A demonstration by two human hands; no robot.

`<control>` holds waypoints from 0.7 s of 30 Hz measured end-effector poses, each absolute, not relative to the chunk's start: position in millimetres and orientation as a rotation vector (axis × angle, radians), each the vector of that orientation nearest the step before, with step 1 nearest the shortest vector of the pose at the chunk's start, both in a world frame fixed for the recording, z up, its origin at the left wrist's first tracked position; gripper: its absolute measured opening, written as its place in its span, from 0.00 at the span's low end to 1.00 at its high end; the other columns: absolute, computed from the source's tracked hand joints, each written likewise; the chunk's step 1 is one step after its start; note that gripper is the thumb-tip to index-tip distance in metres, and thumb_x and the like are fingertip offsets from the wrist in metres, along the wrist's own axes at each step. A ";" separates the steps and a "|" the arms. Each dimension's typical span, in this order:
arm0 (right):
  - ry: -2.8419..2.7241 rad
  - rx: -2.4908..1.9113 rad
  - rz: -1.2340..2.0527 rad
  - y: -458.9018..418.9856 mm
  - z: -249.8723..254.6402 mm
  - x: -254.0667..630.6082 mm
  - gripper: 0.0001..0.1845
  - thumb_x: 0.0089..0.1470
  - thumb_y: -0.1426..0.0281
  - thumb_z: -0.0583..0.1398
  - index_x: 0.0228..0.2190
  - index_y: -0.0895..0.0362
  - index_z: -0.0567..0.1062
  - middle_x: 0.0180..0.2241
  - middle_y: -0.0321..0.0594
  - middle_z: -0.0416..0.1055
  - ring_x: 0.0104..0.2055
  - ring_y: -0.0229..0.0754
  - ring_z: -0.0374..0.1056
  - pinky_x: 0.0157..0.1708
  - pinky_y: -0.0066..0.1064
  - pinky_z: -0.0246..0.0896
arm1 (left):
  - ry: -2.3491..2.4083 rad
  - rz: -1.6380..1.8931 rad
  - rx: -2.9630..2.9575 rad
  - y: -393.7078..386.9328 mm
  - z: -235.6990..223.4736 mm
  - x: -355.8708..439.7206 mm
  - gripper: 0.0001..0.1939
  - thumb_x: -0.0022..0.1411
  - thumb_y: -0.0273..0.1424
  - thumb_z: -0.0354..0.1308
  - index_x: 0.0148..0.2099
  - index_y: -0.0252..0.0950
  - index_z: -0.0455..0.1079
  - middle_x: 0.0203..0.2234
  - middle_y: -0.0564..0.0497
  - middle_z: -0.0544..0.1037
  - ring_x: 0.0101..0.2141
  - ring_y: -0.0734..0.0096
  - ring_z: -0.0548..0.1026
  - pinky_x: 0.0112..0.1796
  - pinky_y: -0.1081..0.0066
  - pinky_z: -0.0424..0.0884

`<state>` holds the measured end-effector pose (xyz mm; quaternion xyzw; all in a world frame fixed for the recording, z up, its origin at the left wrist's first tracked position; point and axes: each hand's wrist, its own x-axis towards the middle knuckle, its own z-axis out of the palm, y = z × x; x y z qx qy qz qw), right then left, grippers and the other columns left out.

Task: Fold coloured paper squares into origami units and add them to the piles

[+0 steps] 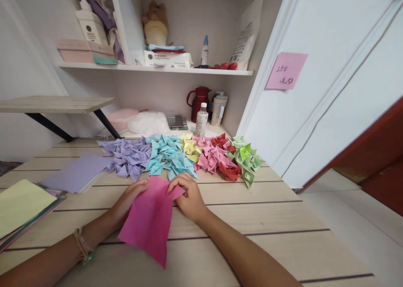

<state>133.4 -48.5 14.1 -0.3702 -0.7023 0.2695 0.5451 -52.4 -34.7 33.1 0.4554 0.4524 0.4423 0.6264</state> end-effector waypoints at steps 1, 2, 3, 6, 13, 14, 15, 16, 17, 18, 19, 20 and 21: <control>-1.674 -0.884 0.620 -48.0 14.1 133.5 0.10 0.42 0.81 0.55 0.21 0.55 0.71 0.27 0.36 0.68 0.33 0.41 0.64 0.38 0.34 0.57 | 1.033 1.014 1.039 -35.0 33.5 -51.9 0.08 0.46 0.34 0.60 0.26 0.34 0.68 0.20 0.57 0.70 0.24 0.73 0.66 0.28 0.75 0.61; -1.668 -0.888 0.614 -47.5 14.0 133.5 0.11 0.41 0.82 0.54 0.20 0.55 0.71 0.27 0.36 0.68 0.34 0.41 0.64 0.39 0.34 0.56 | 1.029 1.016 1.038 -35.0 33.1 -51.8 0.08 0.47 0.34 0.60 0.26 0.34 0.67 0.20 0.58 0.70 0.23 0.73 0.66 0.28 0.75 0.61; -1.649 -0.891 0.619 -47.0 13.7 133.5 0.12 0.41 0.83 0.53 0.20 0.55 0.71 0.28 0.36 0.67 0.34 0.41 0.64 0.39 0.34 0.57 | 1.027 1.022 1.042 -34.7 31.9 -52.1 0.08 0.47 0.34 0.60 0.26 0.34 0.68 0.20 0.58 0.70 0.24 0.73 0.66 0.28 0.75 0.61; -1.581 -0.900 0.647 -46.0 12.8 133.5 0.13 0.40 0.83 0.52 0.20 0.56 0.72 0.31 0.38 0.66 0.37 0.41 0.64 0.40 0.34 0.57 | 1.023 1.029 1.075 -32.5 26.0 -54.2 0.08 0.48 0.34 0.60 0.27 0.34 0.69 0.22 0.57 0.72 0.25 0.72 0.68 0.29 0.75 0.62; -1.586 -0.910 0.693 -45.9 12.3 133.3 0.15 0.36 0.84 0.51 0.20 0.56 0.73 0.30 0.37 0.67 0.36 0.41 0.65 0.40 0.33 0.58 | 1.058 0.969 1.162 -29.6 19.0 -58.6 0.11 0.48 0.38 0.60 0.29 0.34 0.71 0.22 0.54 0.73 0.25 0.69 0.69 0.28 0.73 0.63; -1.592 -0.910 0.692 -46.2 12.7 133.0 0.16 0.35 0.85 0.51 0.20 0.56 0.73 0.30 0.37 0.67 0.36 0.41 0.65 0.40 0.33 0.58 | 1.056 0.958 1.181 -30.0 19.4 -58.5 0.11 0.48 0.38 0.60 0.29 0.34 0.71 0.21 0.54 0.72 0.24 0.70 0.68 0.28 0.73 0.63; -1.600 -0.911 0.693 -46.6 13.2 132.6 0.16 0.35 0.85 0.51 0.20 0.56 0.73 0.30 0.38 0.67 0.36 0.41 0.65 0.40 0.33 0.58 | 1.045 0.937 1.208 -30.9 20.1 -58.2 0.12 0.49 0.39 0.60 0.28 0.34 0.71 0.20 0.55 0.72 0.24 0.70 0.68 0.27 0.74 0.63; -1.608 -0.916 0.693 -47.0 13.8 132.3 0.17 0.34 0.85 0.50 0.20 0.56 0.73 0.30 0.38 0.67 0.36 0.41 0.65 0.39 0.33 0.58 | 1.024 0.906 1.246 -32.4 21.2 -57.5 0.12 0.50 0.39 0.59 0.28 0.34 0.71 0.20 0.55 0.71 0.23 0.71 0.68 0.27 0.74 0.63; -1.615 -0.923 0.694 -47.3 14.4 132.0 0.17 0.34 0.85 0.50 0.20 0.56 0.73 0.30 0.38 0.67 0.36 0.41 0.65 0.39 0.33 0.58 | 0.994 0.868 1.293 -34.5 22.6 -56.6 0.12 0.50 0.39 0.59 0.27 0.34 0.71 0.20 0.55 0.71 0.23 0.71 0.67 0.27 0.74 0.62; -1.624 -0.928 0.693 -47.5 14.9 131.8 0.17 0.34 0.85 0.50 0.20 0.56 0.73 0.30 0.38 0.67 0.36 0.41 0.65 0.39 0.33 0.58 | 0.957 0.826 1.350 -37.1 24.4 -55.5 0.12 0.51 0.39 0.59 0.27 0.34 0.71 0.20 0.54 0.71 0.24 0.70 0.67 0.27 0.74 0.62; -1.636 -0.931 0.691 -47.6 15.4 131.6 0.17 0.33 0.85 0.50 0.20 0.55 0.73 0.30 0.37 0.68 0.35 0.41 0.65 0.39 0.33 0.58 | 0.920 0.787 1.411 -40.0 26.3 -54.2 0.12 0.51 0.39 0.59 0.27 0.34 0.71 0.20 0.54 0.72 0.25 0.70 0.68 0.28 0.74 0.63; -1.651 -0.930 0.688 -47.7 15.8 131.4 0.17 0.33 0.85 0.50 0.20 0.55 0.72 0.29 0.37 0.68 0.35 0.41 0.65 0.38 0.33 0.59 | 0.885 0.749 1.473 -43.1 28.3 -53.0 0.11 0.51 0.38 0.60 0.28 0.34 0.72 0.21 0.53 0.72 0.26 0.69 0.68 0.29 0.74 0.63; -1.668 -0.925 0.688 -47.7 16.0 131.3 0.17 0.33 0.85 0.50 0.20 0.55 0.72 0.29 0.37 0.68 0.35 0.41 0.66 0.38 0.33 0.59 | 0.858 0.718 1.528 -45.9 30.3 -51.9 0.11 0.51 0.38 0.60 0.28 0.34 0.72 0.22 0.53 0.73 0.27 0.68 0.69 0.30 0.74 0.63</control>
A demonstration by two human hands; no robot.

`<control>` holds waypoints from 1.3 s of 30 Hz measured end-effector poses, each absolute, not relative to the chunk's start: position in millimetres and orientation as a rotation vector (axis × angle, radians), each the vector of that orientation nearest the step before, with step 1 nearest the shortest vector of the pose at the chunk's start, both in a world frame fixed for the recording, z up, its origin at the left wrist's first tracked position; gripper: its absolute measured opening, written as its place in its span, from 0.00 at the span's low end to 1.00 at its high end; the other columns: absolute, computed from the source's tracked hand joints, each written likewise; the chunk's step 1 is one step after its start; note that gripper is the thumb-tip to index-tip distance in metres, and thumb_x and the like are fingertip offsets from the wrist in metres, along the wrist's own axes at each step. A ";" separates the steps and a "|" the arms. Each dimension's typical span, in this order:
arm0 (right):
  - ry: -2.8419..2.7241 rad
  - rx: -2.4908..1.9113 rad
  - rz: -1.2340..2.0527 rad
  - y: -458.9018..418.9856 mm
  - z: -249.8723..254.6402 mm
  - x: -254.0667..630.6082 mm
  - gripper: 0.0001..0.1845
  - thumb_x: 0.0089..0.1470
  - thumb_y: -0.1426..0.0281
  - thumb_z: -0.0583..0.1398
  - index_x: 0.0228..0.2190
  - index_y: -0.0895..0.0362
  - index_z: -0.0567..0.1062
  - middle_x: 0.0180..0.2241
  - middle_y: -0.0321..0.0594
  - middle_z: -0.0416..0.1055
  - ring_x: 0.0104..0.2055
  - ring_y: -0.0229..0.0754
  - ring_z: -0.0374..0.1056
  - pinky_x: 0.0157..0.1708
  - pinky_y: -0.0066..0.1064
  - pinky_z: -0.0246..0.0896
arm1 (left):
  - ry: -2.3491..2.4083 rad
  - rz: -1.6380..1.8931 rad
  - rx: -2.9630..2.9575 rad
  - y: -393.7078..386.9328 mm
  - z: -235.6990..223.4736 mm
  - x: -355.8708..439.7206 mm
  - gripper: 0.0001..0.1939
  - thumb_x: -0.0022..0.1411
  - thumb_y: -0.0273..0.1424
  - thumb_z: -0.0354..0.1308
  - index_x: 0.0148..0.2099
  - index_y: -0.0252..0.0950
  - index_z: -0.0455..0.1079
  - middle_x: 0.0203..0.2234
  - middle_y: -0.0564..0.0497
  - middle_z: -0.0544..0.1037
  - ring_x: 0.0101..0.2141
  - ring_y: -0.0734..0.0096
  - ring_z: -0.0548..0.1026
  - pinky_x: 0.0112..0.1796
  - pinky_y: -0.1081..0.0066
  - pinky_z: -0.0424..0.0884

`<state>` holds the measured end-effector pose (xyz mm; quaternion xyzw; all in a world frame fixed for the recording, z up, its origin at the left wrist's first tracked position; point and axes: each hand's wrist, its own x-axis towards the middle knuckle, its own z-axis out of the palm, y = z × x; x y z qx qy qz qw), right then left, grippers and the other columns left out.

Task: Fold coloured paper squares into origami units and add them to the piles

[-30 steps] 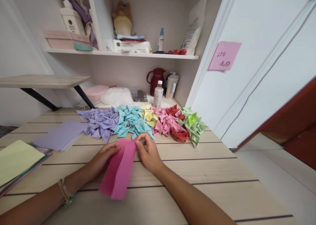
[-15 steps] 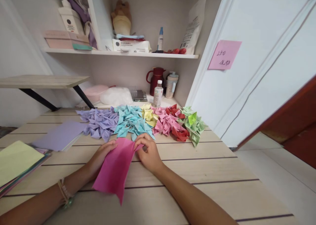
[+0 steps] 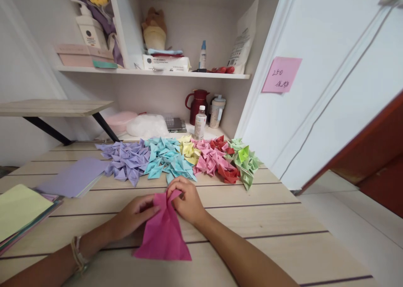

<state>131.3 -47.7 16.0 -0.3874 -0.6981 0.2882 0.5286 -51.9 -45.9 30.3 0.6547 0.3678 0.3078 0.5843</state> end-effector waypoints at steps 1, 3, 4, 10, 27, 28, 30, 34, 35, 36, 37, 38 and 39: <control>-1.683 -0.920 0.691 -47.7 16.1 131.2 0.17 0.33 0.85 0.50 0.20 0.55 0.72 0.29 0.37 0.68 0.34 0.42 0.66 0.38 0.33 0.59 | 0.839 0.693 1.569 -48.3 31.9 -50.9 0.11 0.51 0.38 0.59 0.29 0.34 0.73 0.23 0.52 0.74 0.29 0.67 0.69 0.31 0.73 0.64; -1.708 -0.910 0.707 -47.9 16.1 131.0 0.16 0.33 0.84 0.51 0.20 0.55 0.72 0.29 0.37 0.68 0.34 0.41 0.66 0.37 0.33 0.60 | 0.820 0.655 1.617 -51.1 34.1 -49.8 0.11 0.53 0.38 0.58 0.31 0.35 0.73 0.26 0.51 0.75 0.31 0.65 0.70 0.33 0.73 0.64; -1.716 -0.907 0.716 -48.0 16.1 130.9 0.15 0.34 0.84 0.51 0.20 0.55 0.72 0.29 0.37 0.68 0.34 0.41 0.66 0.37 0.33 0.60 | 0.816 0.641 1.629 -51.4 34.4 -49.7 0.11 0.55 0.38 0.57 0.32 0.35 0.73 0.28 0.50 0.76 0.32 0.65 0.70 0.33 0.73 0.64; -1.802 -0.894 0.764 -49.9 17.5 130.1 0.16 0.34 0.84 0.51 0.21 0.55 0.73 0.28 0.37 0.69 0.33 0.41 0.66 0.37 0.33 0.60 | 0.852 0.615 1.691 -48.5 31.8 -51.4 0.11 0.56 0.38 0.56 0.32 0.34 0.71 0.26 0.51 0.72 0.30 0.67 0.68 0.30 0.74 0.62; -1.435 -0.948 0.832 -38.1 6.8 136.8 0.09 0.43 0.78 0.58 0.18 0.55 0.73 0.32 0.39 0.66 0.40 0.44 0.64 0.42 0.34 0.57 | 0.893 0.837 1.192 -41.0 35.3 -50.3 0.10 0.48 0.37 0.63 0.29 0.34 0.73 0.23 0.53 0.76 0.26 0.70 0.69 0.29 0.74 0.63; -1.432 -0.947 0.834 -38.3 6.9 136.3 0.09 0.42 0.79 0.58 0.18 0.55 0.73 0.31 0.39 0.66 0.40 0.44 0.64 0.42 0.34 0.57 | 0.894 0.842 1.156 -40.9 35.9 -50.5 0.10 0.48 0.36 0.63 0.29 0.34 0.73 0.23 0.53 0.76 0.26 0.70 0.70 0.29 0.74 0.63; -1.428 -0.946 0.835 -38.6 7.3 135.6 0.09 0.41 0.79 0.58 0.18 0.55 0.73 0.31 0.39 0.66 0.40 0.44 0.64 0.42 0.34 0.57 | 0.901 0.859 1.094 -40.0 35.6 -51.5 0.09 0.47 0.35 0.63 0.28 0.34 0.72 0.22 0.54 0.75 0.25 0.71 0.70 0.28 0.75 0.63; -1.426 -0.941 0.834 -38.7 7.8 135.2 0.09 0.40 0.80 0.57 0.19 0.55 0.73 0.31 0.38 0.66 0.39 0.43 0.64 0.41 0.34 0.57 | 0.919 0.893 1.023 -37.3 33.8 -53.8 0.09 0.47 0.34 0.64 0.28 0.34 0.71 0.21 0.56 0.74 0.23 0.74 0.69 0.26 0.76 0.62; -1.429 -0.941 0.833 -38.7 7.9 135.3 0.10 0.40 0.80 0.57 0.19 0.55 0.73 0.31 0.38 0.66 0.38 0.43 0.64 0.41 0.34 0.57 | 0.921 0.894 1.017 -37.1 33.9 -54.0 0.09 0.47 0.35 0.63 0.29 0.34 0.71 0.21 0.56 0.74 0.23 0.74 0.69 0.26 0.76 0.62; -1.433 -0.941 0.831 -38.6 8.0 135.3 0.10 0.40 0.81 0.57 0.19 0.55 0.73 0.31 0.38 0.67 0.38 0.43 0.64 0.41 0.34 0.57 | 0.923 0.893 1.015 -37.0 34.2 -54.1 0.09 0.47 0.35 0.63 0.29 0.34 0.71 0.21 0.56 0.74 0.23 0.74 0.68 0.26 0.76 0.62; -1.438 -0.941 0.828 -38.5 8.1 135.4 0.10 0.40 0.81 0.57 0.19 0.55 0.73 0.31 0.38 0.67 0.38 0.43 0.64 0.41 0.34 0.57 | 0.925 0.890 1.016 -37.1 34.7 -54.0 0.09 0.47 0.35 0.63 0.29 0.34 0.71 0.21 0.56 0.74 0.22 0.74 0.68 0.26 0.76 0.62; -1.443 -0.940 0.824 -38.4 8.1 135.4 0.10 0.40 0.81 0.57 0.19 0.55 0.73 0.30 0.38 0.67 0.38 0.43 0.64 0.41 0.34 0.57 | 0.928 0.887 1.015 -37.3 35.2 -53.9 0.09 0.47 0.35 0.63 0.29 0.34 0.71 0.21 0.55 0.74 0.22 0.74 0.68 0.26 0.75 0.62; -1.446 -0.937 0.821 -38.3 8.0 135.4 0.10 0.40 0.80 0.57 0.19 0.55 0.73 0.30 0.38 0.67 0.38 0.43 0.64 0.40 0.34 0.57 | 0.929 0.887 1.013 -37.4 35.6 -53.7 0.09 0.47 0.35 0.63 0.28 0.34 0.71 0.21 0.55 0.75 0.22 0.74 0.69 0.26 0.75 0.62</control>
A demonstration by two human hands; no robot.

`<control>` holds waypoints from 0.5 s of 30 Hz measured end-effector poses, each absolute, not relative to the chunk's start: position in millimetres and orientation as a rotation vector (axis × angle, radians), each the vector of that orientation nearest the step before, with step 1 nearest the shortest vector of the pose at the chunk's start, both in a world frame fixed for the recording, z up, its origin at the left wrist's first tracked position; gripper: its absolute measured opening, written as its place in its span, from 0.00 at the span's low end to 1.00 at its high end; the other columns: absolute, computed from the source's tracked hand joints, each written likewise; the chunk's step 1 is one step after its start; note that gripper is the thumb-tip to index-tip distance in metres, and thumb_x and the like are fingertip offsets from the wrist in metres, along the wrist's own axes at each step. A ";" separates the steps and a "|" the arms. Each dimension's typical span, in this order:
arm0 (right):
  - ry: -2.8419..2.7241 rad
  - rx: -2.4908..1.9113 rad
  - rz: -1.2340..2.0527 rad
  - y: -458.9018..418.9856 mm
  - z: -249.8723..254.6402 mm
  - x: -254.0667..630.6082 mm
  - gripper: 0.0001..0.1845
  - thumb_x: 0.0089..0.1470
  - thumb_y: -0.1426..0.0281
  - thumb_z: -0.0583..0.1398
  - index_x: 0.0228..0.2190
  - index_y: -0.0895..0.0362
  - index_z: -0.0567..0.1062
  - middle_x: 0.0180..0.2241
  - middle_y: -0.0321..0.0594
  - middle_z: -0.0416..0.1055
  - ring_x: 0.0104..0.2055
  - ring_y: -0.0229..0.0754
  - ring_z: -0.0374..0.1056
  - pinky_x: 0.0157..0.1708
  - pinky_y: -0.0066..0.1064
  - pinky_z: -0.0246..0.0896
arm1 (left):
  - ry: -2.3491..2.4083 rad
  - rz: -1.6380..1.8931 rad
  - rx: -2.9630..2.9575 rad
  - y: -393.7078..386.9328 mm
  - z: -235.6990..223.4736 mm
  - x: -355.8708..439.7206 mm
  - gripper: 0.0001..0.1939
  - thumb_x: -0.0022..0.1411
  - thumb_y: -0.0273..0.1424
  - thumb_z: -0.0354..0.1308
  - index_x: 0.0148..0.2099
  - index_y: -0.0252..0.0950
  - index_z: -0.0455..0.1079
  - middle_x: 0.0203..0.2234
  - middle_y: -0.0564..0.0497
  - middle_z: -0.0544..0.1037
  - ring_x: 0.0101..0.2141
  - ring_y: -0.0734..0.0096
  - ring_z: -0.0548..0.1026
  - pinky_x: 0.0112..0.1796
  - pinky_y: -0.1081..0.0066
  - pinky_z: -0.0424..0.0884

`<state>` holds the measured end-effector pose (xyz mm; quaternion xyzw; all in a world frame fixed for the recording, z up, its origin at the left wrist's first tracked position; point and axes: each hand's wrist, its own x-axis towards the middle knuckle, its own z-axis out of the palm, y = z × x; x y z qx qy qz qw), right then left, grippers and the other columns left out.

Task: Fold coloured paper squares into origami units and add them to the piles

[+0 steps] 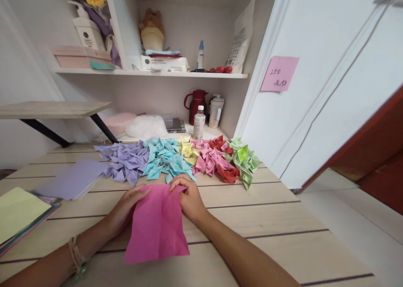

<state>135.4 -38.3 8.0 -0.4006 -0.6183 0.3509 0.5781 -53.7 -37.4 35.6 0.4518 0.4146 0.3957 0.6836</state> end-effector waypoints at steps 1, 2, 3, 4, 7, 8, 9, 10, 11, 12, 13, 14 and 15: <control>-1.448 -0.934 0.817 -38.2 7.9 135.5 0.10 0.41 0.80 0.57 0.19 0.55 0.73 0.30 0.38 0.67 0.37 0.43 0.64 0.40 0.34 0.57 | 0.930 0.889 1.010 -37.5 35.8 -53.6 0.09 0.46 0.34 0.64 0.28 0.34 0.71 0.21 0.55 0.75 0.23 0.73 0.69 0.26 0.75 0.62; -1.449 -0.931 0.815 -38.0 7.7 135.5 0.09 0.41 0.80 0.57 0.19 0.55 0.73 0.30 0.38 0.67 0.37 0.43 0.64 0.40 0.34 0.58 | 0.930 0.893 1.009 -37.4 35.7 -53.5 0.09 0.46 0.34 0.64 0.28 0.34 0.71 0.21 0.55 0.75 0.23 0.73 0.69 0.26 0.75 0.62; -1.449 -0.930 0.815 -37.8 7.4 135.6 0.09 0.41 0.80 0.57 0.19 0.55 0.73 0.29 0.38 0.67 0.37 0.43 0.64 0.39 0.34 0.58 | 0.930 0.896 1.008 -37.3 35.3 -53.5 0.09 0.46 0.34 0.64 0.28 0.34 0.71 0.21 0.55 0.75 0.23 0.73 0.69 0.26 0.75 0.62; -1.449 -0.930 0.815 -37.6 7.1 135.6 0.09 0.41 0.79 0.57 0.19 0.55 0.73 0.29 0.38 0.67 0.37 0.43 0.64 0.39 0.34 0.58 | 0.931 0.899 1.009 -37.0 34.7 -53.6 0.09 0.46 0.35 0.64 0.28 0.34 0.71 0.21 0.55 0.75 0.23 0.73 0.69 0.26 0.75 0.62; -1.448 -0.939 0.818 -37.2 6.4 135.8 0.09 0.41 0.79 0.57 0.19 0.54 0.73 0.29 0.38 0.67 0.37 0.43 0.64 0.39 0.34 0.58 | 0.935 0.900 1.013 -36.1 32.6 -54.2 0.09 0.47 0.35 0.64 0.30 0.35 0.72 0.22 0.55 0.76 0.23 0.73 0.70 0.26 0.75 0.62; -1.447 -0.941 0.820 -37.2 6.3 135.9 0.09 0.41 0.79 0.57 0.19 0.54 0.73 0.29 0.38 0.67 0.37 0.43 0.64 0.39 0.34 0.58 | 0.935 0.900 1.014 -35.9 32.2 -54.3 0.10 0.47 0.35 0.63 0.30 0.35 0.72 0.22 0.55 0.76 0.23 0.73 0.70 0.27 0.75 0.62; -1.446 -0.940 0.822 -37.2 6.4 135.9 0.09 0.41 0.79 0.57 0.19 0.54 0.73 0.29 0.38 0.67 0.36 0.43 0.64 0.39 0.33 0.58 | 0.935 0.900 1.014 -35.8 32.0 -54.4 0.10 0.47 0.35 0.63 0.30 0.35 0.72 0.23 0.55 0.76 0.23 0.73 0.70 0.27 0.75 0.63; -1.448 -0.936 0.824 -37.2 6.5 136.0 0.09 0.41 0.79 0.58 0.19 0.54 0.73 0.29 0.38 0.67 0.36 0.43 0.64 0.39 0.33 0.57 | 0.934 0.901 1.014 -35.7 32.1 -54.4 0.10 0.47 0.35 0.63 0.31 0.34 0.72 0.23 0.55 0.76 0.23 0.72 0.70 0.27 0.75 0.63; -1.449 -0.932 0.827 -37.3 6.7 136.0 0.09 0.41 0.80 0.58 0.19 0.54 0.73 0.29 0.38 0.67 0.36 0.43 0.64 0.39 0.33 0.57 | 0.933 0.903 1.011 -35.7 32.2 -54.4 0.10 0.47 0.35 0.63 0.30 0.34 0.72 0.23 0.55 0.76 0.24 0.72 0.70 0.27 0.75 0.63; -1.450 -0.928 0.829 -37.3 6.9 136.0 0.09 0.41 0.80 0.58 0.19 0.55 0.73 0.29 0.37 0.67 0.36 0.42 0.64 0.39 0.33 0.57 | 0.932 0.904 1.007 -35.8 32.4 -54.4 0.10 0.47 0.35 0.63 0.30 0.34 0.72 0.23 0.55 0.76 0.24 0.72 0.70 0.27 0.75 0.63; -1.450 -0.924 0.831 -37.4 7.1 136.0 0.09 0.41 0.80 0.58 0.19 0.55 0.73 0.29 0.37 0.67 0.36 0.42 0.64 0.39 0.33 0.57 | 0.930 0.905 1.001 -35.8 32.6 -54.4 0.09 0.47 0.35 0.63 0.30 0.34 0.72 0.23 0.55 0.76 0.24 0.72 0.70 0.27 0.74 0.63; -1.449 -0.920 0.834 -37.4 7.3 136.0 0.09 0.42 0.80 0.58 0.19 0.55 0.73 0.29 0.37 0.67 0.36 0.42 0.64 0.39 0.33 0.57 | 0.927 0.907 0.997 -35.9 32.6 -54.4 0.09 0.47 0.34 0.64 0.30 0.34 0.72 0.23 0.54 0.76 0.24 0.72 0.70 0.28 0.74 0.63; -1.448 -0.919 0.835 -37.5 7.5 135.9 0.09 0.42 0.80 0.58 0.19 0.55 0.73 0.29 0.37 0.67 0.36 0.42 0.64 0.39 0.33 0.57 | 0.921 0.906 0.994 -35.9 32.5 -54.6 0.09 0.47 0.34 0.64 0.30 0.34 0.72 0.23 0.55 0.76 0.24 0.72 0.70 0.28 0.74 0.63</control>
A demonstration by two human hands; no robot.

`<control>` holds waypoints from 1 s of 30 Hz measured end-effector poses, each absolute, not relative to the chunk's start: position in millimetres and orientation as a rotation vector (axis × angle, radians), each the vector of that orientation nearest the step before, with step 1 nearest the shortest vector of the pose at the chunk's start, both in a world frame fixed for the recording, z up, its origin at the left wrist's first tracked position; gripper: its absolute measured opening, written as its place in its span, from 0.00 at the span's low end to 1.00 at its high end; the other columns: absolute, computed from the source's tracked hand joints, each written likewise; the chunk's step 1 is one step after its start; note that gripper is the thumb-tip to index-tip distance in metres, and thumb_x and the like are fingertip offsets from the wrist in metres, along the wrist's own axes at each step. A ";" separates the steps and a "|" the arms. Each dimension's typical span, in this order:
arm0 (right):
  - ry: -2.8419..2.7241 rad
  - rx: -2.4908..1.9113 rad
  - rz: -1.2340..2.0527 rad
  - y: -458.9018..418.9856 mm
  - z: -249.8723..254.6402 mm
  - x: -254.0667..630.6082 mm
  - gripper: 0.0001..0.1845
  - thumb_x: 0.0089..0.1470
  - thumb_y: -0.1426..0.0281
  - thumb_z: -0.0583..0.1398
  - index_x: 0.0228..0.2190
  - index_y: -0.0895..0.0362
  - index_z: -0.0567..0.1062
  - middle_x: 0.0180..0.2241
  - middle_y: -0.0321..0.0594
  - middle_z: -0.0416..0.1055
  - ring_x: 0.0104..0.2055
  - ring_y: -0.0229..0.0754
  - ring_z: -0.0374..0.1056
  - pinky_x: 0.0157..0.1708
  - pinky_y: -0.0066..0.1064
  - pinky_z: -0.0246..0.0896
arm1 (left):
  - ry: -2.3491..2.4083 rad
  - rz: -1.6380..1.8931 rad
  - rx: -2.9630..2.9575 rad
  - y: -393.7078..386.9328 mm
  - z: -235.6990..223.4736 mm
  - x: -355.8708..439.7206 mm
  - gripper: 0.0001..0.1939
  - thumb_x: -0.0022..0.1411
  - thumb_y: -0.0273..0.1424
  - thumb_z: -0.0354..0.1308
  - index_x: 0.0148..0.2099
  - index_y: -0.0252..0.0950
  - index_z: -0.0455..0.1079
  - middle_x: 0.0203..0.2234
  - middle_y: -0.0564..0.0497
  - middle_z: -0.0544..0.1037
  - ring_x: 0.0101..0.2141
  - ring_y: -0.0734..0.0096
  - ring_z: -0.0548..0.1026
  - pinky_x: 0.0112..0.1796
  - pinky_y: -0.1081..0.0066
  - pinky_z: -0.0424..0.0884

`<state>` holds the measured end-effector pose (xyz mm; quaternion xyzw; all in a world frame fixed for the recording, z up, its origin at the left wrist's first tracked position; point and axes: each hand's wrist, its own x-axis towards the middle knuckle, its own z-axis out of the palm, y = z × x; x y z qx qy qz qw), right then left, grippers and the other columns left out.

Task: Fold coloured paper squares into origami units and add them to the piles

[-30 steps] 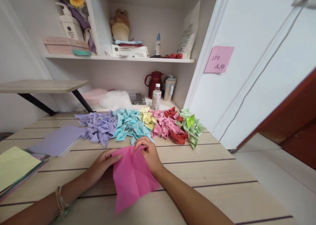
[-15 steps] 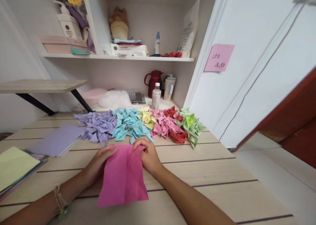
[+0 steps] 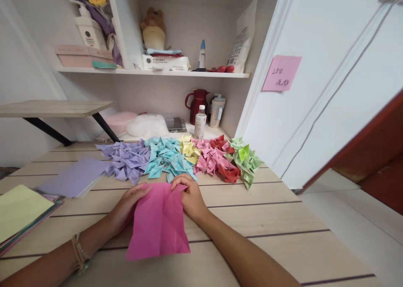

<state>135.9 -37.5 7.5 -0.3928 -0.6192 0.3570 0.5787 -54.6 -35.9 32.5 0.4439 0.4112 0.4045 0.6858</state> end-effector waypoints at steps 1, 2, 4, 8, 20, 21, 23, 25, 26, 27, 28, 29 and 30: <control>-1.448 -0.918 0.836 -37.5 7.6 135.9 0.09 0.42 0.80 0.58 0.19 0.55 0.73 0.28 0.37 0.67 0.35 0.42 0.64 0.39 0.33 0.57 | 0.915 0.905 0.993 -35.9 32.2 -54.7 0.09 0.48 0.34 0.64 0.30 0.34 0.72 0.23 0.55 0.76 0.24 0.72 0.70 0.28 0.75 0.63; -1.450 -0.919 0.837 -37.5 7.7 135.8 0.09 0.42 0.80 0.58 0.19 0.55 0.73 0.28 0.37 0.67 0.35 0.42 0.64 0.39 0.33 0.57 | 0.907 0.902 0.995 -36.0 31.8 -55.0 0.09 0.48 0.34 0.63 0.31 0.34 0.72 0.23 0.55 0.76 0.24 0.73 0.70 0.28 0.75 0.63; -1.454 -0.922 0.838 -37.5 7.8 135.8 0.10 0.42 0.80 0.58 0.19 0.55 0.73 0.27 0.37 0.67 0.35 0.42 0.64 0.39 0.33 0.56 | 0.889 0.901 1.002 -36.0 30.9 -55.5 0.08 0.50 0.34 0.63 0.31 0.34 0.72 0.23 0.55 0.75 0.24 0.74 0.69 0.27 0.76 0.63; -1.451 -0.920 0.843 -37.5 8.4 135.7 0.09 0.42 0.80 0.58 0.19 0.55 0.73 0.27 0.36 0.67 0.34 0.42 0.64 0.38 0.32 0.56 | 0.880 0.895 0.999 -36.1 29.9 -56.0 0.08 0.50 0.34 0.63 0.31 0.34 0.71 0.23 0.56 0.75 0.24 0.74 0.69 0.27 0.76 0.62; -1.456 -0.928 0.856 -36.5 6.3 135.8 0.09 0.42 0.80 0.57 0.19 0.56 0.73 0.27 0.36 0.68 0.33 0.40 0.65 0.37 0.31 0.57 | 0.883 0.904 0.995 -35.3 28.6 -55.0 0.09 0.49 0.34 0.63 0.31 0.34 0.71 0.23 0.56 0.75 0.24 0.75 0.69 0.26 0.77 0.62; -1.455 -0.930 0.854 -36.4 6.2 135.9 0.09 0.42 0.80 0.57 0.19 0.56 0.73 0.27 0.36 0.68 0.33 0.40 0.65 0.37 0.31 0.57 | 0.888 0.903 0.993 -35.5 28.9 -55.0 0.09 0.49 0.34 0.63 0.31 0.34 0.71 0.23 0.56 0.75 0.24 0.75 0.69 0.26 0.77 0.62; -1.459 -0.929 0.855 -36.6 6.3 135.9 0.09 0.42 0.80 0.57 0.19 0.56 0.73 0.27 0.36 0.68 0.32 0.40 0.65 0.36 0.31 0.57 | 0.899 0.898 0.988 -35.8 29.9 -54.8 0.09 0.49 0.34 0.63 0.30 0.34 0.71 0.23 0.56 0.75 0.24 0.75 0.69 0.26 0.77 0.62; -1.465 -0.924 0.857 -37.0 6.3 135.9 0.09 0.42 0.80 0.57 0.19 0.56 0.72 0.26 0.36 0.68 0.32 0.40 0.65 0.36 0.31 0.57 | 0.904 0.894 0.988 -35.9 30.7 -54.7 0.09 0.48 0.34 0.64 0.30 0.34 0.71 0.22 0.56 0.75 0.23 0.74 0.69 0.26 0.76 0.62; -1.466 -0.925 0.858 -37.1 6.2 135.8 0.09 0.42 0.80 0.57 0.19 0.56 0.73 0.26 0.36 0.68 0.32 0.40 0.65 0.36 0.31 0.57 | 0.904 0.893 0.987 -35.9 30.9 -54.6 0.09 0.48 0.34 0.64 0.30 0.34 0.71 0.22 0.56 0.75 0.23 0.74 0.69 0.26 0.76 0.62; -1.466 -0.930 0.859 -37.3 6.1 135.7 0.09 0.42 0.80 0.57 0.19 0.56 0.73 0.26 0.36 0.68 0.32 0.40 0.65 0.36 0.31 0.57 | 0.903 0.892 0.987 -35.8 30.9 -54.6 0.10 0.48 0.34 0.64 0.30 0.34 0.71 0.22 0.56 0.75 0.23 0.74 0.70 0.26 0.76 0.62; -1.465 -0.936 0.860 -37.4 6.0 135.7 0.09 0.42 0.80 0.57 0.19 0.56 0.72 0.26 0.36 0.68 0.32 0.40 0.65 0.36 0.31 0.57 | 0.901 0.893 0.988 -35.8 30.8 -54.6 0.10 0.48 0.34 0.64 0.30 0.34 0.71 0.22 0.56 0.75 0.23 0.75 0.70 0.26 0.76 0.63; -1.466 -0.944 0.860 -37.4 5.9 135.6 0.09 0.42 0.80 0.57 0.19 0.56 0.72 0.26 0.36 0.68 0.32 0.40 0.64 0.36 0.31 0.57 | 0.898 0.893 0.991 -35.7 30.6 -54.6 0.10 0.48 0.34 0.64 0.30 0.34 0.71 0.22 0.56 0.75 0.23 0.75 0.70 0.26 0.76 0.63; -1.469 -0.952 0.861 -37.3 5.8 135.6 0.09 0.42 0.80 0.56 0.19 0.56 0.72 0.26 0.36 0.68 0.32 0.40 0.64 0.36 0.31 0.57 | 0.897 0.893 0.992 -35.6 30.2 -54.7 0.10 0.48 0.34 0.64 0.30 0.34 0.71 0.22 0.56 0.75 0.23 0.75 0.69 0.26 0.77 0.63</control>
